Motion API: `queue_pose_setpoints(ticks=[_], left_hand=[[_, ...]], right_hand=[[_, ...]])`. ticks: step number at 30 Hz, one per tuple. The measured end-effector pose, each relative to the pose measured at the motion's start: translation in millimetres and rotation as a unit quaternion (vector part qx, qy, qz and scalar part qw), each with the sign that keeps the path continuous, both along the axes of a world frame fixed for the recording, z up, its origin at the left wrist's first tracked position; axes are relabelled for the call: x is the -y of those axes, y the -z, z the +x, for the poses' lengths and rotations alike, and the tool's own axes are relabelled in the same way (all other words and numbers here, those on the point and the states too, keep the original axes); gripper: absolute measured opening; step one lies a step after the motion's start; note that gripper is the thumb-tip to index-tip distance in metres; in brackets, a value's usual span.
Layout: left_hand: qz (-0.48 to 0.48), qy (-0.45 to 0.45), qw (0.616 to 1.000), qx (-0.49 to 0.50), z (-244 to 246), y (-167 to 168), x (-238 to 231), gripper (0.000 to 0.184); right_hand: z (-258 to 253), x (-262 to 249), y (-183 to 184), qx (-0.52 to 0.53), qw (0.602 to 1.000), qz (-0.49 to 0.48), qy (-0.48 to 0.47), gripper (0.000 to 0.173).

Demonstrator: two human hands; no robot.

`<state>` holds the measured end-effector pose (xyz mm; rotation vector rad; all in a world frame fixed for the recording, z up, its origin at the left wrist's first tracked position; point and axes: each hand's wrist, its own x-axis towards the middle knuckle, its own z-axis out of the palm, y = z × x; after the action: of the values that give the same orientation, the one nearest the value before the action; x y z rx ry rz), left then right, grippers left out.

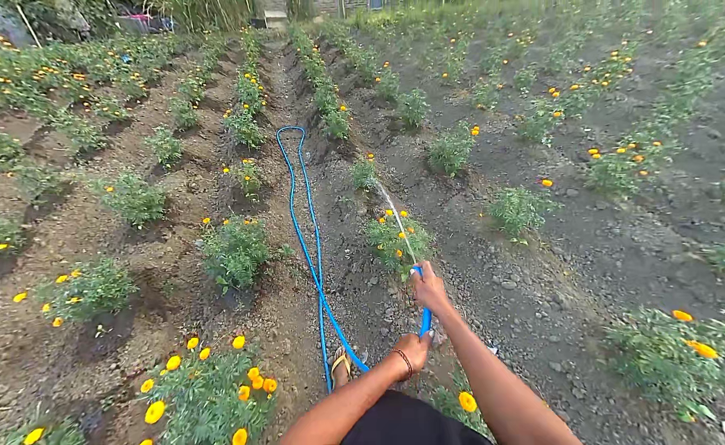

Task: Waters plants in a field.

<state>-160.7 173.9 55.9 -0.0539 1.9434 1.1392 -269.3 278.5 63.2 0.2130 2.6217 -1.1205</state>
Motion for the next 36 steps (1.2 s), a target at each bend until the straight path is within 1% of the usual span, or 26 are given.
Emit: queue_pose_setpoints(ticks=[3,9,13,17,25,36], left_hand=[[0.02,0.004,1.0,0.013,-25.0,-0.5,12.7,0.068],[0.058,-0.022,0.997,0.056,-70.2,-0.1,32.2,0.067],[0.074,-0.022,0.996,0.054,-97.8,-0.1,39.5,0.066],[0.091,-0.037,0.993,0.061,-117.4,1.2,41.8,0.068],[0.116,-0.042,0.99,0.068,-149.3,3.8,53.3,0.068],[0.119,-0.032,0.99,0.073,-169.9,9.9,65.3,0.068]], right_hand=[[-23.8,10.5,-1.9,0.009,1.0,0.012,0.002,0.036],[-73.5,34.9,-3.8,0.018,0.999,0.048,-0.005,0.037],[-101.2,43.2,-10.4,0.028,0.997,0.074,0.0,0.038],[-123.7,49.4,-11.9,0.021,0.995,0.099,-0.015,0.037],[-156.4,65.7,-16.1,0.033,0.992,0.119,-0.017,0.037],[-175.3,75.8,-10.4,0.031,0.992,0.122,-0.009,0.037]])
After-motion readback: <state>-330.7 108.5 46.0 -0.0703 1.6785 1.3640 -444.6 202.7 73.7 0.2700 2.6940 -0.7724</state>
